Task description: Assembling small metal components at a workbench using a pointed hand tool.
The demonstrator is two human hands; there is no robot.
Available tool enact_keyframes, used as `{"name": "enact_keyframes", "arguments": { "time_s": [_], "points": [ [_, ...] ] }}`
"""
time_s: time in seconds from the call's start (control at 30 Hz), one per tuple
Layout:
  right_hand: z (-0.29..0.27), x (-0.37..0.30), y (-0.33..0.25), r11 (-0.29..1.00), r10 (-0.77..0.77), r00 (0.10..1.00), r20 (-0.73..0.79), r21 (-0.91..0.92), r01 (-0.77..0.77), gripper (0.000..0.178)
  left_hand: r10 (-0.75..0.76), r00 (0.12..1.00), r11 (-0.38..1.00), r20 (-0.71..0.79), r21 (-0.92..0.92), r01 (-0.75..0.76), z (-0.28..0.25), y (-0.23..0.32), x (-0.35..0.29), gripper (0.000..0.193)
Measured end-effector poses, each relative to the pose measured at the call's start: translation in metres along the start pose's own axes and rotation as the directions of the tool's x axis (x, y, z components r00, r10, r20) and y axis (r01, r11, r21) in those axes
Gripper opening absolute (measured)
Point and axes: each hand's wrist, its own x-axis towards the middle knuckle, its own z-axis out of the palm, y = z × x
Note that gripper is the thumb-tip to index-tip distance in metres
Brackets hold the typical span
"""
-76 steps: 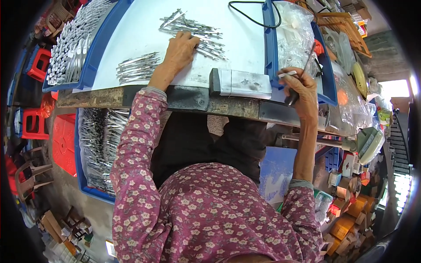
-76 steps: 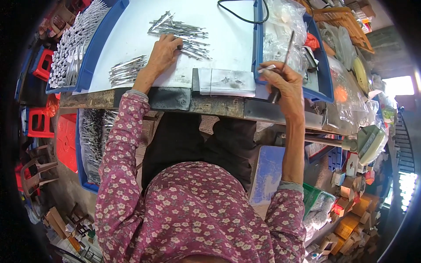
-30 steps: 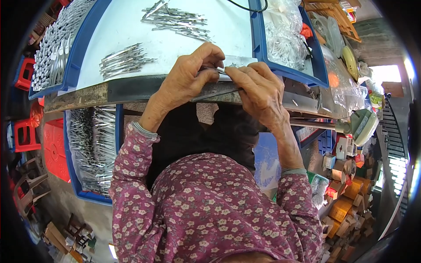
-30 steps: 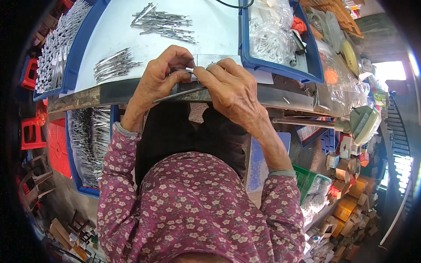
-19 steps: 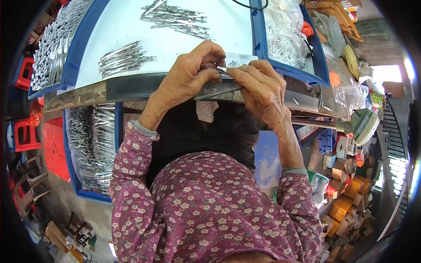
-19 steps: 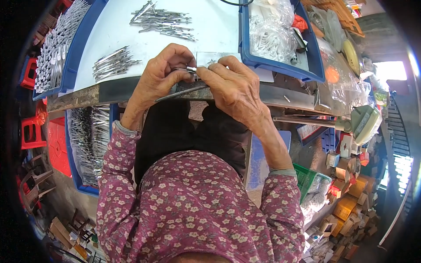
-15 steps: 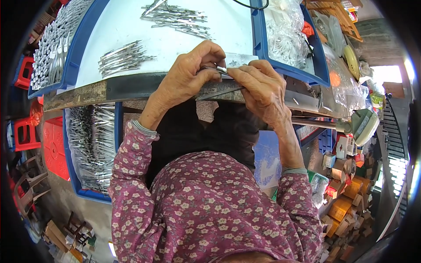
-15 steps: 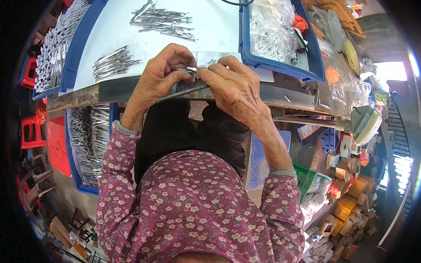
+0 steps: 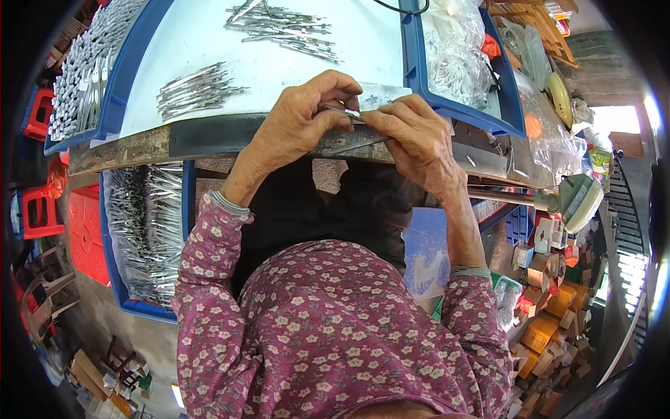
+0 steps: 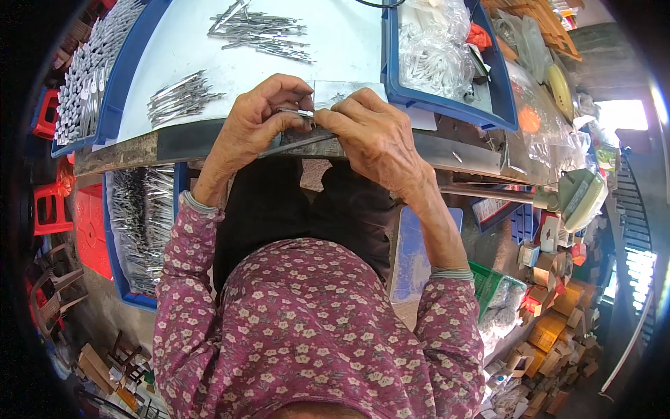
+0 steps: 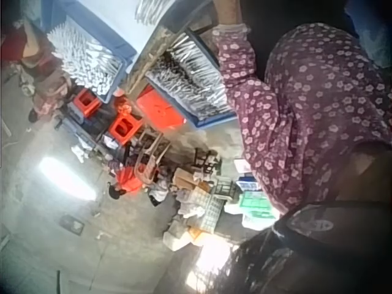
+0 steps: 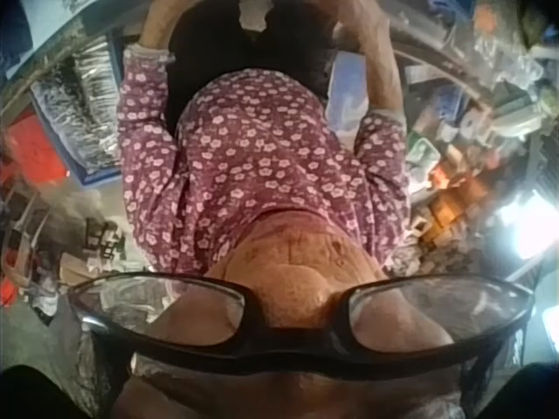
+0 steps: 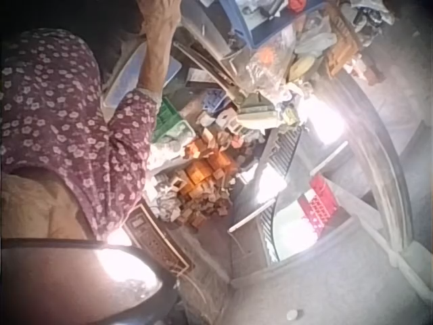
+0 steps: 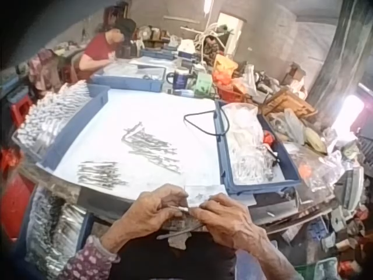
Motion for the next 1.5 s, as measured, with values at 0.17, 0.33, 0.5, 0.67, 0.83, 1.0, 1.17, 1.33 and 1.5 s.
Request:
{"name": "enact_keyframes", "arguments": {
  "time_s": [0.17,0.33,0.5,0.67,0.83,1.0,1.17,1.33,1.5],
  "points": [
    [0.003,-0.008,0.008,0.981,0.095,0.991,0.094,0.158,-0.109,0.037,-0.025,0.999,1.0,0.027,0.013,0.025,-0.001,-0.001,0.0,0.031],
    [0.009,-0.005,0.017,0.994,0.043,0.999,0.029,0.103,-0.046,0.038,0.042,0.999,0.997,-0.028,0.067,-0.04,0.005,-0.008,0.002,0.034],
    [0.018,-0.005,0.025,0.997,0.028,1.0,-0.005,-0.076,-0.028,0.038,0.087,0.973,0.873,-0.213,0.488,0.029,0.011,-0.018,0.007,0.02],
    [0.026,-0.009,0.03,0.989,0.141,0.989,0.042,-0.059,-0.138,0.03,0.128,0.947,0.82,-0.295,0.569,0.067,0.017,-0.026,0.006,0.01],
    [0.027,0.0,0.031,0.884,0.398,0.915,-0.066,0.294,-0.363,0.019,0.159,0.942,0.823,-0.297,0.566,0.04,0.019,-0.028,0.003,0.009],
    [0.031,0.03,0.01,0.506,0.631,0.776,-0.014,0.765,-0.398,0.02,0.15,0.94,0.839,-0.306,0.542,0.043,0.02,-0.03,0.002,0.007],
    [0.046,0.02,0.013,0.655,0.545,0.836,-0.069,0.657,-0.373,0.022,0.218,0.93,0.818,-0.295,0.575,-0.01,0.022,-0.032,0.002,0.007],
    [0.026,0.016,0.012,0.817,0.517,0.856,0.023,0.286,-0.501,0.021,0.241,0.925,0.812,-0.293,0.583,-0.027,0.022,-0.034,0.001,0.007],
    [-0.001,0.038,-0.016,0.927,0.312,0.841,-0.441,0.335,-0.168,0.021,0.25,0.924,0.81,-0.29,0.585,-0.035,0.022,-0.031,0.001,0.007]
  ]
}}
